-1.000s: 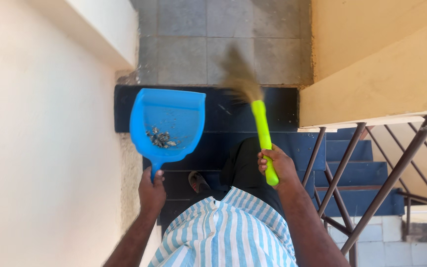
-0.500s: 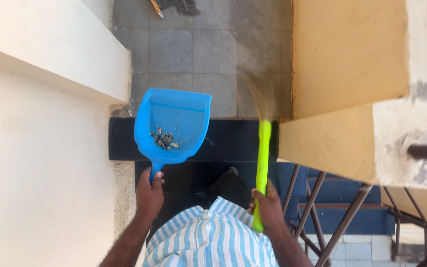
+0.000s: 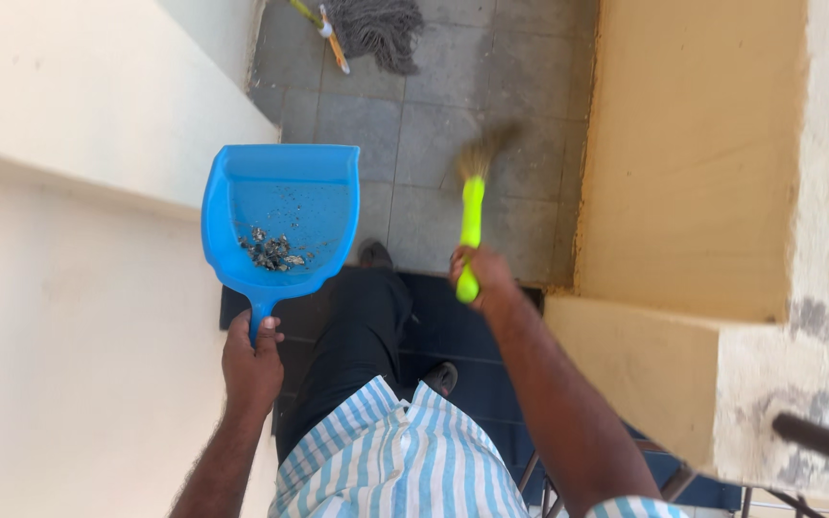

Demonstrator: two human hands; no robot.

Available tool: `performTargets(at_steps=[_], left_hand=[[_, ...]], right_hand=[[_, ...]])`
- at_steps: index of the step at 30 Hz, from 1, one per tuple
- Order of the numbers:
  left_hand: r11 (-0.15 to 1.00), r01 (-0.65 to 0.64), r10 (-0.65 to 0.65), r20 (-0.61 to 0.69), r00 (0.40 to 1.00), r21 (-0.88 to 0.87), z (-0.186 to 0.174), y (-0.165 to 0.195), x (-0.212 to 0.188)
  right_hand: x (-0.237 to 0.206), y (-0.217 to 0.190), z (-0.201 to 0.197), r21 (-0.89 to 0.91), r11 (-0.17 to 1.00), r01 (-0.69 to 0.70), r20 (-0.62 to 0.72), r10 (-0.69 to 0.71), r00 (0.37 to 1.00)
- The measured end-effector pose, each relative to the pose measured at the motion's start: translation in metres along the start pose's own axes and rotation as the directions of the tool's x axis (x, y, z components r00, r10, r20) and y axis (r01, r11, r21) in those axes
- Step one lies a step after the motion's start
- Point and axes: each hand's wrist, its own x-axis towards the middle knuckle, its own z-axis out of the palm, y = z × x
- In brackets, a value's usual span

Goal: The person sweeps debris on a tiled stair landing and walkway with a broom, gathering it into a blue dustpan held in the other hand. They move along the landing and stairs, repeatedly brushing dust and litter toward the dustpan as it fills.

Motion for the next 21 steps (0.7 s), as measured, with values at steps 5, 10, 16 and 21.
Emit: performTargets(at_steps=[5, 10, 16, 21], left_hand=[[1.0, 0.025, -0.025, 0.022, 0.999, -0.002, 0.001, 0.046, 0.079], [0.993, 0.114, -0.116, 0.105, 0.988, 0.029, -0.025, 0.102, 0.132], [0.997, 0.076, -0.075, 0.158, 0.985, 0.001, -0.049, 0.158, 0.171], [0.997, 0.079, -0.079, 0.167, 0.983, 0.009, -0.059, 0.189, 0.192]], right_hand=[[0.019, -0.077, 0.049, -0.389, 0.862, 0.324, 0.075, -0.321, 0.944], [-0.054, -0.068, 0.091, -0.73, 0.681, -0.067, -0.24, -0.164, 0.957], [-0.067, -0.06, 0.1, -0.583, 0.728, -0.361, -0.329, 0.194, 0.924], [-0.008, -0.089, 0.116, -0.666, 0.69, -0.283, -0.376, 0.017, 0.926]])
